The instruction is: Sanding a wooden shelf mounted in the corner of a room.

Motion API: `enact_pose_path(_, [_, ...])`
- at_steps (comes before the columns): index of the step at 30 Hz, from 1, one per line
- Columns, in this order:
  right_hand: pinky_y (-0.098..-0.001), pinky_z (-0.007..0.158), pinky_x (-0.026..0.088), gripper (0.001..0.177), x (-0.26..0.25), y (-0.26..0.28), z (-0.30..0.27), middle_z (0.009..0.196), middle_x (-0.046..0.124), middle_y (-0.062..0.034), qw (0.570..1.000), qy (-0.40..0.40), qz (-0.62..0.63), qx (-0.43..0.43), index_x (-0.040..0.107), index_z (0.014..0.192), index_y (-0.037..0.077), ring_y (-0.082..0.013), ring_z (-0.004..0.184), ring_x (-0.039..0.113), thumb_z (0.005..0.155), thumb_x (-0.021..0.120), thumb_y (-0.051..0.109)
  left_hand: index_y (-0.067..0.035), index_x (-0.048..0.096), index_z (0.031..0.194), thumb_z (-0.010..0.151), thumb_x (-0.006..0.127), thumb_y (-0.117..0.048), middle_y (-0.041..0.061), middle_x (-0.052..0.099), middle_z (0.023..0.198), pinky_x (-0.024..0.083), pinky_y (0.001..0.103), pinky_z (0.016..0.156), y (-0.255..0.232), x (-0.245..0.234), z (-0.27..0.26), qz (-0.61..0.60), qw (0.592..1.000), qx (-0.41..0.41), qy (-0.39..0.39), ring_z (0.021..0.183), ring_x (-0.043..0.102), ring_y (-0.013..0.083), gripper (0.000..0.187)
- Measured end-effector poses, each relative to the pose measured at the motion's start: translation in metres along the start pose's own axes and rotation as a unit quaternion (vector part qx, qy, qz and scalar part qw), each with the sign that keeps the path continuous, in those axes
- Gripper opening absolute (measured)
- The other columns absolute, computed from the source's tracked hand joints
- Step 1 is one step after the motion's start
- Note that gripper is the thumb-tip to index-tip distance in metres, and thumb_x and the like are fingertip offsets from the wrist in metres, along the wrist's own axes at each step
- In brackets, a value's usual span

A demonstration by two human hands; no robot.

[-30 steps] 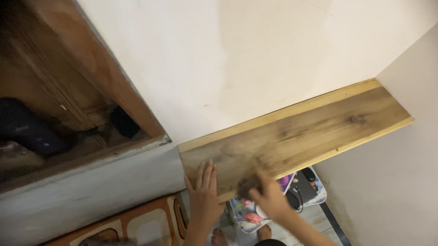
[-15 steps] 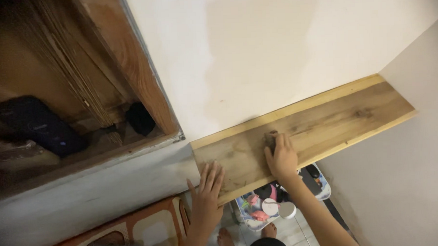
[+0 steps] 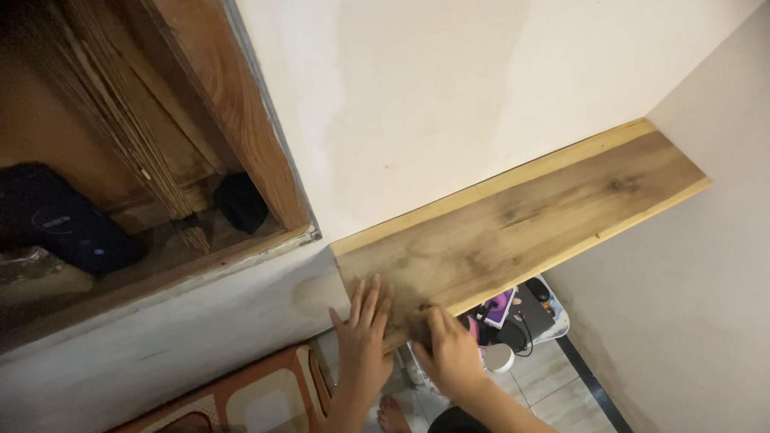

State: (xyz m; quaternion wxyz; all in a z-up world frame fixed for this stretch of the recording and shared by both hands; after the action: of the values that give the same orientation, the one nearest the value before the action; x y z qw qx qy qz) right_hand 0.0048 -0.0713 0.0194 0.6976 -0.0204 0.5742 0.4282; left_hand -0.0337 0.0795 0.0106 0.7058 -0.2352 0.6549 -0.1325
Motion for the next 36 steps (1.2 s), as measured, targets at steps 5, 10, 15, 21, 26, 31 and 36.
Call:
enact_pose_path(5, [-0.0466,0.071,0.056,0.04,-0.006,-0.057,0.021,0.091,0.068,-0.02,0.988,0.032,0.141,0.043,0.06,0.112,0.005,-0.0411,0.083,0.069,0.076,0.074,0.019,-0.026,0.032,0.158,0.062,0.086,-0.004,0.001,0.021,0.169,0.013,0.08,0.114,0.005,0.007,-0.003,0.004,0.999,0.019,-0.035,0.153,0.019,0.0294,0.113])
enact_pose_path(10, [-0.048,0.074,0.054,0.037,-0.051,-0.118,0.095,0.096,0.067,-0.0205,0.982,-0.128,0.078,0.119,0.06,0.114,0.005,-0.041,0.085,0.067,0.085,0.074,0.022,-0.024,0.031,0.158,0.065,0.082,-0.002,0.001,0.022,0.168,0.014,0.08,0.113,0.007,0.011,-0.003,0.02,0.998,0.031,-0.045,0.153,0.021,0.0286,0.109])
enact_pose_path(15, [-0.0519,0.096,0.05,0.046,-0.033,-0.157,0.118,0.125,0.06,-0.0236,0.985,-0.11,-0.017,0.131,0.06,0.134,0.009,-0.0435,0.115,0.059,0.09,0.072,0.016,-0.028,0.034,0.156,0.064,0.077,0.003,-0.002,0.023,0.168,0.015,0.079,0.114,0.008,0.01,0.0,0.019,1.0,0.0,-0.022,0.155,0.02,0.026,0.106])
enact_pose_path(21, [-0.0499,0.102,0.049,0.052,0.014,-0.103,0.086,0.139,0.057,-0.0261,0.997,-0.075,0.013,0.028,0.059,0.131,0.005,-0.0474,0.12,0.058,0.081,0.073,0.012,-0.025,0.031,0.161,0.065,0.08,0.003,0.001,0.021,0.172,0.016,0.079,0.112,0.007,0.014,0.002,0.039,0.999,0.007,-0.008,0.153,0.018,0.0286,0.111])
enact_pose_path(26, [-0.0487,0.098,0.052,0.05,-0.001,-0.029,0.055,0.133,0.06,-0.0242,0.997,-0.031,0.06,0.032,0.063,0.127,0.007,-0.0459,0.113,0.062,0.078,0.073,0.009,-0.016,0.023,0.16,0.062,0.087,0.0,0.002,0.022,0.169,0.017,0.08,0.113,0.004,0.012,0.003,0.011,0.999,0.006,-0.03,0.153,0.02,0.0278,0.119])
enact_pose_path(31, [-0.0479,0.091,0.054,0.047,0.003,0.001,0.026,0.12,0.063,-0.022,0.989,0.022,0.134,0.056,0.063,0.124,0.006,-0.0447,0.106,0.064,0.078,0.071,0.009,-0.013,0.017,0.161,0.062,0.087,0.002,0.006,0.028,0.166,0.02,0.078,0.114,0.007,0.012,-0.001,-0.042,0.997,-0.001,-0.06,0.154,0.024,0.0287,0.122])
enact_pose_path(36, [-0.0451,0.085,0.057,0.038,0.033,-0.021,0.015,0.113,0.067,-0.0255,0.978,0.042,0.203,0.013,0.067,0.115,0.002,-0.0437,0.099,0.067,0.078,0.069,0.01,-0.012,0.019,0.16,0.063,0.094,-0.007,0.008,0.033,0.161,0.013,0.082,0.113,0.012,0.019,-0.001,-0.046,0.989,0.05,-0.132,0.15,0.029,0.0295,0.122])
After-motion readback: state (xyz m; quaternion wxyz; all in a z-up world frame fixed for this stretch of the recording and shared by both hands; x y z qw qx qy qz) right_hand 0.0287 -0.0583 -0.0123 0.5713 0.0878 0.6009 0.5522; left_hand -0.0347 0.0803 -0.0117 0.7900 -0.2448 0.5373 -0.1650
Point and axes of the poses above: each hand's wrist, its own z-axis towards the middle knuckle, its own x-axis out of the palm, y = z × x, the point moved 4 cm from there along z, towards the middle knuckle
